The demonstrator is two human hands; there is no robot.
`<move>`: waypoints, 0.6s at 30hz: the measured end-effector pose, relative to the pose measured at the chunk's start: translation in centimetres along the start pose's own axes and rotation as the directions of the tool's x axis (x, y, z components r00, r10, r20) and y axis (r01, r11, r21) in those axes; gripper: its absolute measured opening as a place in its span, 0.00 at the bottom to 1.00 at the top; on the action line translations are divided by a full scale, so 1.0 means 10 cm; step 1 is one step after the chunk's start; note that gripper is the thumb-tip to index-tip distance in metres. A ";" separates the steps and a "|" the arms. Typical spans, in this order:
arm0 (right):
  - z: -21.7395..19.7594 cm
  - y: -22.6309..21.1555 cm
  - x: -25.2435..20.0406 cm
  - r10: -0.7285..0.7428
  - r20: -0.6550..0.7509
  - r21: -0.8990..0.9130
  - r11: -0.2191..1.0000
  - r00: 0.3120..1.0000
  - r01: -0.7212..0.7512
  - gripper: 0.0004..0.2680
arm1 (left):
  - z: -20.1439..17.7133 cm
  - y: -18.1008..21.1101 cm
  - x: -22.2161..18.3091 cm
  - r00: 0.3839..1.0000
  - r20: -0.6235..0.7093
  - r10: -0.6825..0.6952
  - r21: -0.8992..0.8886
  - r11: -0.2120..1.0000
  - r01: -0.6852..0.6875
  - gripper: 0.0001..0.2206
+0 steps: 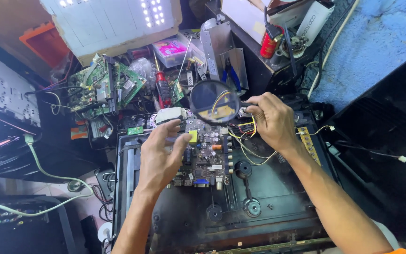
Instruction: Inspecting an electronic circuit board from a television using a magnifying glass to check for damaged components or solder joints.
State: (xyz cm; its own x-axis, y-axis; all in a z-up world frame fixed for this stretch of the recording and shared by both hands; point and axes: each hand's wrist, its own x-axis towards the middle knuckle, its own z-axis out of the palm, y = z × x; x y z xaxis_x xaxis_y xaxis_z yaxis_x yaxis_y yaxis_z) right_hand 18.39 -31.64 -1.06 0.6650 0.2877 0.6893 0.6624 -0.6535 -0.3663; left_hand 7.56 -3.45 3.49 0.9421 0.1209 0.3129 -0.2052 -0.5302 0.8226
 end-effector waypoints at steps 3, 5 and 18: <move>-0.06 0.05 0.01 0.084 -0.024 0.022 0.996 0.996 -0.083 0.11 | 0.04 -0.04 0.07 0.983 0.163 0.084 0.241 0.963 -0.123 0.18; -0.09 0.08 0.03 0.095 -0.028 0.022 0.995 0.995 -0.094 0.11 | 0.10 -0.11 0.03 0.979 0.183 0.089 0.293 0.946 -0.141 0.17; 0.00 0.09 0.01 0.086 -0.018 0.040 0.996 0.996 -0.085 0.10 | 0.23 -0.15 0.03 0.966 0.244 0.082 0.329 0.930 -0.162 0.21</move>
State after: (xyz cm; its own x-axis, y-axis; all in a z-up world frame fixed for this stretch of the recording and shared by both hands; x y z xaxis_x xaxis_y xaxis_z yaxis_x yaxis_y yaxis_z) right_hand 19.04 -32.20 -1.30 0.7131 0.2180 0.6663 0.6168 -0.6468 -0.4486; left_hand 8.77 -4.53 1.23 0.9581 -0.1313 0.2544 -0.2564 -0.7889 0.5584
